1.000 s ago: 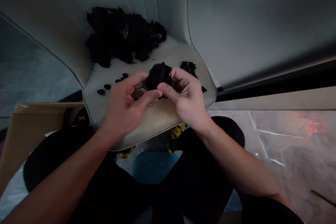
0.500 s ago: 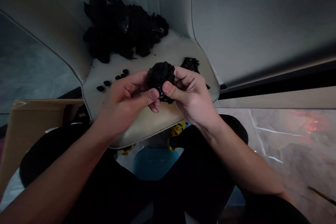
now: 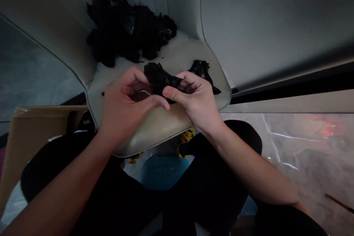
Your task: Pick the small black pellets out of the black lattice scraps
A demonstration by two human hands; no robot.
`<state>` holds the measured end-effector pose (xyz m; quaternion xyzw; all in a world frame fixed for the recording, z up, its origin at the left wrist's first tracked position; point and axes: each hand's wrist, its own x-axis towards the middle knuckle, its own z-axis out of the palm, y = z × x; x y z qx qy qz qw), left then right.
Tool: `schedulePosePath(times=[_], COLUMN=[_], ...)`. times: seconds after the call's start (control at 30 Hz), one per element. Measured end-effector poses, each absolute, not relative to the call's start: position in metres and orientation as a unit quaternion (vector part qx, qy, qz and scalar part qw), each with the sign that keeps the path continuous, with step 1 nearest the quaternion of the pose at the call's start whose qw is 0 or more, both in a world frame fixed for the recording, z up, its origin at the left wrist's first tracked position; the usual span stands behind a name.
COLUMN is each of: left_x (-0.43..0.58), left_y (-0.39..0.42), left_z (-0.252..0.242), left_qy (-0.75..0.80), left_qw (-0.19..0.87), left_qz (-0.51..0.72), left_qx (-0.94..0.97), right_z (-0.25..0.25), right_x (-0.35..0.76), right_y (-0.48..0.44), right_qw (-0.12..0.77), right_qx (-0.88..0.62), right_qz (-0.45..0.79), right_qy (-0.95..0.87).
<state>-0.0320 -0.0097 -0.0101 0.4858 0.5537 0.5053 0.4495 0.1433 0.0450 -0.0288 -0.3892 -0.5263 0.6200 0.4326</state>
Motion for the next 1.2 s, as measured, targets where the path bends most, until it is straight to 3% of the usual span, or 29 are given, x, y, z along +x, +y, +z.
schedulePosePath(times=[0.43,0.8,1.2], left_x=[-0.024,-0.037,-0.012], left_y=[-0.007,-0.011,-0.013], left_z=[-0.006,0.019,0.018], left_qy=[0.583,0.531,0.585], left_qw=[0.385,0.37,0.383], left_qz=[0.441,0.352,0.455], left_qx=[0.564,0.676,0.551], right_z=[-0.016,-0.004,0.007], right_x=[0.148,0.162,0.148], right_y=[0.043,0.033,0.029], right_qw=[0.456,0.405,0.404], right_qx=[-0.403,-0.385,-0.405], right_qz=[0.513,0.601,0.527], right_qy=[-0.606,-0.571,-0.629])
